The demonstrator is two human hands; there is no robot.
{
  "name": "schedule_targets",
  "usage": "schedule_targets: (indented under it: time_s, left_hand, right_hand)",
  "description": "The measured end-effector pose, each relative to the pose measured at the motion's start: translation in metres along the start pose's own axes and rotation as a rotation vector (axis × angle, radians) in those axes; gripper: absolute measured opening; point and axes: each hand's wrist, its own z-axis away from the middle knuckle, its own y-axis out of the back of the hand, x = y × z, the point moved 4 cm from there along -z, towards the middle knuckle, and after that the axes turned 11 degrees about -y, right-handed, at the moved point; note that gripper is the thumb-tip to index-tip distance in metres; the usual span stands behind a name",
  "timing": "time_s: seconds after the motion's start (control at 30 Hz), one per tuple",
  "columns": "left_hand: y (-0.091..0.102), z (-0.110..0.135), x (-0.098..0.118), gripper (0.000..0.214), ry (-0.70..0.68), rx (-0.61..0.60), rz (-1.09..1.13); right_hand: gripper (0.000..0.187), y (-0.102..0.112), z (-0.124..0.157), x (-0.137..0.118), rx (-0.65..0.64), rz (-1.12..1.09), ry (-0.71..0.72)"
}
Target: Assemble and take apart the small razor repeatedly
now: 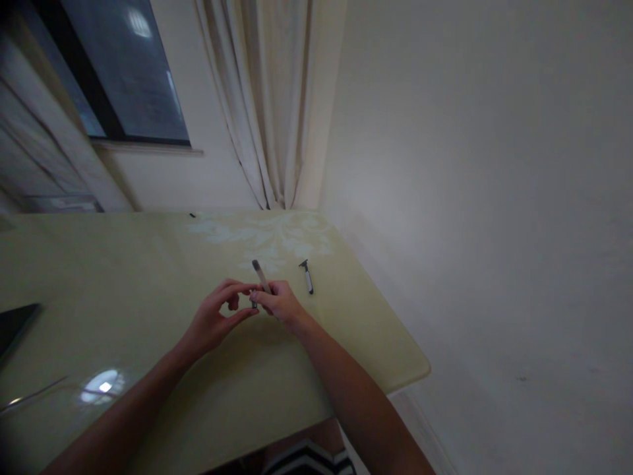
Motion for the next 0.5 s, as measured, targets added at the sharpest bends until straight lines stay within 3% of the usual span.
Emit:
schedule_targets:
  time_s: [0.17, 0.27, 0.4, 0.5]
  left_hand:
    - [-0.001, 0.000, -0.001, 0.036, 0.014, 0.004, 0.012]
    - [0.004, -0.001, -0.005, 0.034, 0.064, 0.057, 0.027]
    - [0.015, -0.001, -0.018, 0.038, 0.189, 0.173, 0.032]
    - [0.022, 0.001, -0.029, 0.040, 0.283, 0.211, 0.047]
  right_hand:
    - [0.036, 0.001, -0.002, 0.000, 0.004, 0.065, 0.027]
    - [0.047, 0.004, -0.001, -0.006, 0.022, 0.129, 0.128]
    - [0.053, 0.014, 0.004, -0.020, 0.179, 0.464, 0.331]
    - [0.045, 0.018, 0.003, -0.021, 0.179, 0.688, 0.361]
